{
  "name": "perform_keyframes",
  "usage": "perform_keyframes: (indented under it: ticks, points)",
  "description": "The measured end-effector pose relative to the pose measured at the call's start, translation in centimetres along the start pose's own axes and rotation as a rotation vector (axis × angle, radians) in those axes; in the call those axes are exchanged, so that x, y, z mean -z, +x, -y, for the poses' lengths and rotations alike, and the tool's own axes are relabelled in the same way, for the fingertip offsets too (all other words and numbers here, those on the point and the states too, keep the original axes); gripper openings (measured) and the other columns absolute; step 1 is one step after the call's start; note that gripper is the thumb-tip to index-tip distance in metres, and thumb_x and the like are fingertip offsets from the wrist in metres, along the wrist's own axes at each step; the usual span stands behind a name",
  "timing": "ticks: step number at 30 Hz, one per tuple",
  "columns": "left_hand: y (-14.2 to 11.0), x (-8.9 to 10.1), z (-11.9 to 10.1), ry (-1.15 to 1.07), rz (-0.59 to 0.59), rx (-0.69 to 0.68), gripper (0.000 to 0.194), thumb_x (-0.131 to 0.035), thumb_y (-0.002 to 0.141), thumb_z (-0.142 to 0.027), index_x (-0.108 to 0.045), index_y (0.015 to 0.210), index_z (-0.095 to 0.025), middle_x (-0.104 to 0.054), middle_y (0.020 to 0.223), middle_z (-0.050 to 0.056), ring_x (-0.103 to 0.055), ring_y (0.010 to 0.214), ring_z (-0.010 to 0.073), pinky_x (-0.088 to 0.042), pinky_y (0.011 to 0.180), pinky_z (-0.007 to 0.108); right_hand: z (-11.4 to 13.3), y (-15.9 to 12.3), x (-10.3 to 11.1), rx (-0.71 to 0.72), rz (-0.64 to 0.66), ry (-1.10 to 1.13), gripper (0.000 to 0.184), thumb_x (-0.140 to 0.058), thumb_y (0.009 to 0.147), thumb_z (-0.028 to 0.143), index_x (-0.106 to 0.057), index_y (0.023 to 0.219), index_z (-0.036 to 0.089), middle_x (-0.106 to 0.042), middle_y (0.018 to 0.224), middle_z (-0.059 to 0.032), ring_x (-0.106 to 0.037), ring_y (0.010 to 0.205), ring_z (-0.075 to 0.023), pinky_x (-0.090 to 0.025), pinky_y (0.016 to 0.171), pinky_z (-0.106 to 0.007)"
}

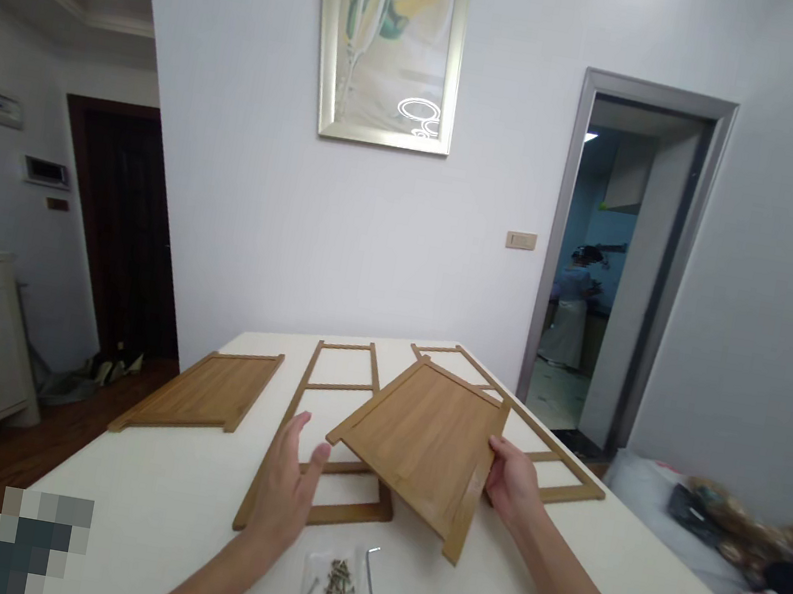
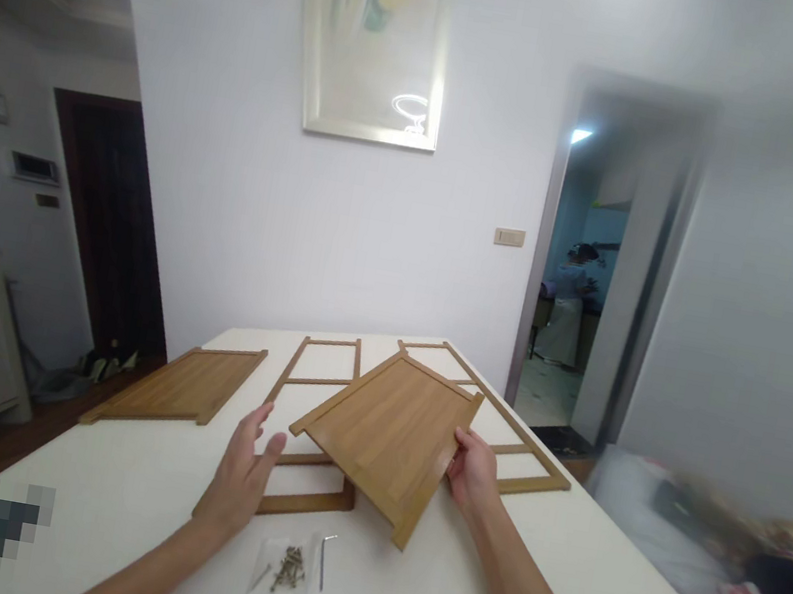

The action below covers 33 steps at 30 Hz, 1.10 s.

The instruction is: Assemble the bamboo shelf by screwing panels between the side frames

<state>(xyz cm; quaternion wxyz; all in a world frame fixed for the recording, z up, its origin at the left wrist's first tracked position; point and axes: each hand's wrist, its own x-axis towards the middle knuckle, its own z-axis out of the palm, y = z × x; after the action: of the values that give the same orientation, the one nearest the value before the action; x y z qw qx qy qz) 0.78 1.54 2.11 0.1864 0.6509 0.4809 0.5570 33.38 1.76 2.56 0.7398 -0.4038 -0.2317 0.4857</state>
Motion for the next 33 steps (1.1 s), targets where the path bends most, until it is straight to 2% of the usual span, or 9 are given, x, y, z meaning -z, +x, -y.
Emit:
perform_keyframes:
  ticks: [3, 5, 8, 10, 13, 16, 20, 27, 33]
  points:
    - [1.5, 0.6, 0.3, -0.452, 0.108, 0.462, 0.066, -0.041, 0.086, -0.066, -0.05, 0.123, -0.012, -0.062, 0.115, 0.019, -0.067, 0.087, 0.0251, -0.056, 0.074, 0.042, -0.1, 0.1, 0.1, -0.001, -0.01, 0.003, 0.008, -0.061, 0.072, 0.016, -0.066, 0.078, 0.018, -0.073, 0.071, -0.0033, -0.069, 0.066, -0.0202, -0.057, 0.062, -0.032]
    - [1.6, 0.6, -0.2, -0.678, 0.286, 0.625, 0.067, -0.041, 0.085, -0.068, -0.052, 0.119, -0.012, -0.066, 0.099, 0.015, -0.065, 0.068, 0.019, -0.053, 0.055, 0.032, -0.3, 0.0, 0.0, -0.004, -0.011, -0.009, 0.007, -0.063, 0.071, 0.018, -0.067, 0.077, 0.018, -0.073, 0.072, -0.0039, -0.069, 0.067, -0.0212, -0.057, 0.065, -0.033]
    - [0.4, 0.1, -1.5, -0.764, 0.586, 0.652, 0.057, -0.052, 0.082, -0.065, -0.057, 0.108, -0.014, -0.063, 0.075, 0.005, -0.057, 0.051, 0.0131, -0.04, 0.038, 0.022, -0.6, -0.3, -0.3, -0.013, -0.014, -0.034, 0.009, -0.067, 0.071, 0.02, -0.068, 0.079, 0.018, -0.074, 0.074, -0.004, -0.069, 0.068, -0.022, -0.057, 0.066, -0.034]
    - [-0.5, -0.4, -2.2, -0.718, 0.661, 0.611, 0.047, -0.062, 0.078, -0.059, -0.058, 0.095, -0.015, -0.057, 0.064, -0.001, -0.049, 0.042, 0.0087, -0.03, 0.033, 0.018, -0.7, -0.7, -0.7, -0.024, -0.014, -0.05, 0.01, -0.068, 0.071, 0.023, -0.068, 0.081, 0.018, -0.075, 0.075, -0.0047, -0.069, 0.069, -0.0229, -0.057, 0.067, -0.035]
    - [-1.0, -0.8, -2.6, -0.704, 0.549, 0.586, 0.039, -0.068, 0.075, -0.053, -0.056, 0.082, -0.016, -0.05, 0.059, -0.005, -0.04, 0.038, 0.0036, -0.022, 0.033, 0.016, -0.6, -1.6, -1.4, -0.055, 0.036, -0.07, 0.018, -0.069, 0.075, 0.033, -0.069, 0.085, 0.018, -0.076, 0.081, -0.0074, -0.07, 0.076, -0.025, -0.057, 0.068, -0.036]
    - [0.0, -0.5, -2.1, -0.715, 0.429, 0.561, 0.039, -0.067, 0.075, -0.053, -0.055, 0.079, -0.017, -0.049, 0.059, -0.006, -0.039, 0.04, 0.0028, -0.022, 0.034, 0.015, -0.8, -2.9, -2.5, -0.099, 0.229, -0.108, 0.03, -0.065, 0.079, 0.043, -0.069, 0.095, 0.018, -0.075, 0.094, -0.0097, -0.069, 0.089, -0.0273, -0.057, 0.072, -0.038]
    - [2.1, 1.5, 0.2, -0.673, 0.342, 0.532, 0.039, -0.067, 0.074, -0.055, -0.058, 0.083, -0.017, -0.055, 0.063, -0.004, -0.042, 0.043, 0.0042, -0.028, 0.038, 0.017, -2.1, -3.9, -4.6, -0.133, 0.422, -0.242, 0.034, -0.072, 0.073, 0.032, -0.069, 0.104, 0.019, -0.073, 0.1, -0.009, -0.067, 0.096, -0.0261, -0.056, 0.077, -0.036]
    - [5.0, 6.4, 6.1, -0.336, 0.408, 0.37, 0.044, -0.07, 0.069, -0.056, -0.068, 0.091, -0.017, -0.068, 0.079, 0.003, -0.057, 0.066, 0.0143, -0.039, 0.053, 0.023, -5.7, -0.7, -9.2, -0.016, 0.54, -0.543, 0.051, -0.076, 0.066, 0.029, -0.064, 0.115, 0.022, -0.067, 0.08, -0.0024, -0.064, 0.08, -0.0198, -0.052, 0.066, -0.031]
    - [6.9, 6.9, 9.0, -0.226, 0.363, 0.331, 0.049, -0.068, 0.068, -0.061, -0.067, 0.083, -0.015, -0.066, 0.071, 0.003, -0.052, 0.059, 0.014, -0.036, 0.052, 0.024, -7.9, 1.4, -10.7, 0.028, 0.566, -0.589, 0.063, -0.078, 0.063, 0.036, -0.061, 0.122, 0.02, -0.061, 0.066, 0.0035, -0.06, 0.068, -0.0161, -0.047, 0.063, -0.03]
